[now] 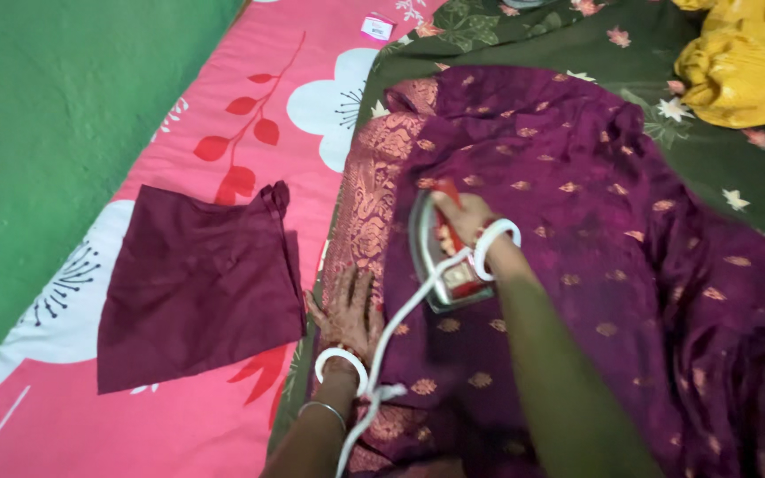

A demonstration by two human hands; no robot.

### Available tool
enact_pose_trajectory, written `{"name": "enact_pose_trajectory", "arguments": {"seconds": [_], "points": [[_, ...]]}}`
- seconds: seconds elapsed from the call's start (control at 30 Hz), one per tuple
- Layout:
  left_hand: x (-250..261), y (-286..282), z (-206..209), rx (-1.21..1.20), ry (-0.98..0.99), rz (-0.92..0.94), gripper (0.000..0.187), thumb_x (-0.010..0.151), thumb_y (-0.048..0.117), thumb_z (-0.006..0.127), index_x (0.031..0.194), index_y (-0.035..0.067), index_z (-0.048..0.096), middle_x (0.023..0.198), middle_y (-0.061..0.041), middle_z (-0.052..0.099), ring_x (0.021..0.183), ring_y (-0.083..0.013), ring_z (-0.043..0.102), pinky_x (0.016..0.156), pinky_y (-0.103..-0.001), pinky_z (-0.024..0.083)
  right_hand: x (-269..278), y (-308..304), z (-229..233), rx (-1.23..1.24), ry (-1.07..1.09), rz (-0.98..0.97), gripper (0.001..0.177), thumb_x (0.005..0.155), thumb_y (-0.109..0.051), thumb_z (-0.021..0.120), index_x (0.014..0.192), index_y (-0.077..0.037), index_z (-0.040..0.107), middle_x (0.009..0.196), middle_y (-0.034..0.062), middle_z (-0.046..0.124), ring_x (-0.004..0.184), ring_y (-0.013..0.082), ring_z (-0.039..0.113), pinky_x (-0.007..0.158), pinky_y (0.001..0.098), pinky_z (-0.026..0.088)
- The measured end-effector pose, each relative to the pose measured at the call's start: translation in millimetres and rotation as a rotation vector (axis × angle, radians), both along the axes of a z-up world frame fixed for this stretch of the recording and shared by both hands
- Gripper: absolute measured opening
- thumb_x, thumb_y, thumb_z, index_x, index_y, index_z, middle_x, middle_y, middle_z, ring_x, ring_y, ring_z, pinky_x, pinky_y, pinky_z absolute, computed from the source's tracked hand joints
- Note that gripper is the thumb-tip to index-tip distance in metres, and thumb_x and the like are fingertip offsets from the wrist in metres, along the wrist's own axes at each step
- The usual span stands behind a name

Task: The person irons a purple patterned garment laid out on a bed. They repeatedly smooth the fabric with their hands and move a red electric iron across different sections of the cloth, including the border and main body, to remove wrinkles.

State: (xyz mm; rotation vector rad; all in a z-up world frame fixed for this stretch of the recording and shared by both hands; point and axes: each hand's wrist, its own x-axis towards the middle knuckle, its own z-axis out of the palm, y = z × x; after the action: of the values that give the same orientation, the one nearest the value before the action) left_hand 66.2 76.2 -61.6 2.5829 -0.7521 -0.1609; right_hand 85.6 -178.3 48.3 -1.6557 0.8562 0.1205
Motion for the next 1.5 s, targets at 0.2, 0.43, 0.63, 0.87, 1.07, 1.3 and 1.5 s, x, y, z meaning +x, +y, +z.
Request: {"name": "enact_pose_trajectory", "arguments": {"seconds": [0.2,0.43,0.63,0.87,1.07,1.3,1.5], "points": [[5,12,16,-0.145,0.031,0.045,0.064,0.09,0.03,0.048,0.153,0.022,0.04,0.166,-0.01,0.022,0.152,-0.038,0.015,0.123,-0.054,0.004,-61,76,11,-0.025,0.132,0.185,0.051,0.103,-0.053,0.048,0.094,-0.005,0.063,0.061,0.0004,0.057,0.046,0.0132,0.053,0.044,0.0281,0.049],[28,46,-3,-0.364,-0.06,0.082,0.054,0.099,0.023,0.051,0.151,0.012,0.045,0.156,-0.018,0.037,0.142,-0.0393,0.036,0.121,-0.049,0.029,-176,141,5,0.021,0.268,0.18,0.033,0.099,-0.037,0.057,0.108,-0.008,0.069,0.063,0.0011,0.059,0.047,0.0122,0.056,0.042,0.0288,0.049],[29,43,-21,-0.395,-0.13,0.076,0.054,0.094,0.017,0.054,0.147,0.011,0.048,0.151,-0.017,0.044,0.139,-0.0382,0.041,0.118,-0.049,0.032,-100,132,-7,0.09,0.031,-0.068,0.029,0.098,-0.034,0.057,0.1,-0.008,0.07,0.068,-0.0003,0.065,0.057,0.0126,0.062,0.053,0.0289,0.055],[40,41,-36,-0.431,-0.025,0.105,0.063,0.088,0.014,0.055,0.15,0.013,0.047,0.155,-0.016,0.042,0.142,-0.0375,0.039,0.119,-0.047,0.031,67,51,-16,-0.023,-0.149,-0.067,0.044,0.102,-0.044,0.054,0.087,-0.004,0.063,0.056,0.0068,0.06,0.04,0.019,0.057,0.039,0.0363,0.05],[38,48,-34,-0.551,-0.137,0.021,0.058,0.101,0.03,0.046,0.154,0.009,0.043,0.159,-0.02,0.038,0.145,-0.0402,0.038,0.121,-0.047,0.03,23,81,-15,-0.045,0.023,0.012,0.043,0.101,-0.047,0.049,0.09,-0.009,0.063,0.06,0.0038,0.063,0.045,0.0183,0.061,0.043,0.0343,0.054],[41,42,-1,-0.873,0.205,0.217,0.053,0.105,0.039,0.038,0.146,0.007,0.05,0.151,-0.02,0.039,0.136,-0.0328,0.049,0.117,-0.043,0.039,-93,150,-42,0.111,0.026,0.045,0.037,0.096,-0.043,0.061,0.09,-0.006,0.064,0.064,0.0073,0.06,0.048,0.0177,0.06,0.045,0.0346,0.053],[25,46,105,-0.764,-0.039,0.084,0.042,0.089,0.021,0.057,0.128,0.012,0.07,0.145,-0.011,0.054,0.134,-0.0325,0.051,0.117,-0.045,0.04,-78,166,-60,0.199,-0.254,0.129,0.037,0.102,-0.033,0.062,0.106,0.004,0.063,0.079,0.009,0.065,0.068,0.0245,0.062,0.059,0.0404,0.054]]}}
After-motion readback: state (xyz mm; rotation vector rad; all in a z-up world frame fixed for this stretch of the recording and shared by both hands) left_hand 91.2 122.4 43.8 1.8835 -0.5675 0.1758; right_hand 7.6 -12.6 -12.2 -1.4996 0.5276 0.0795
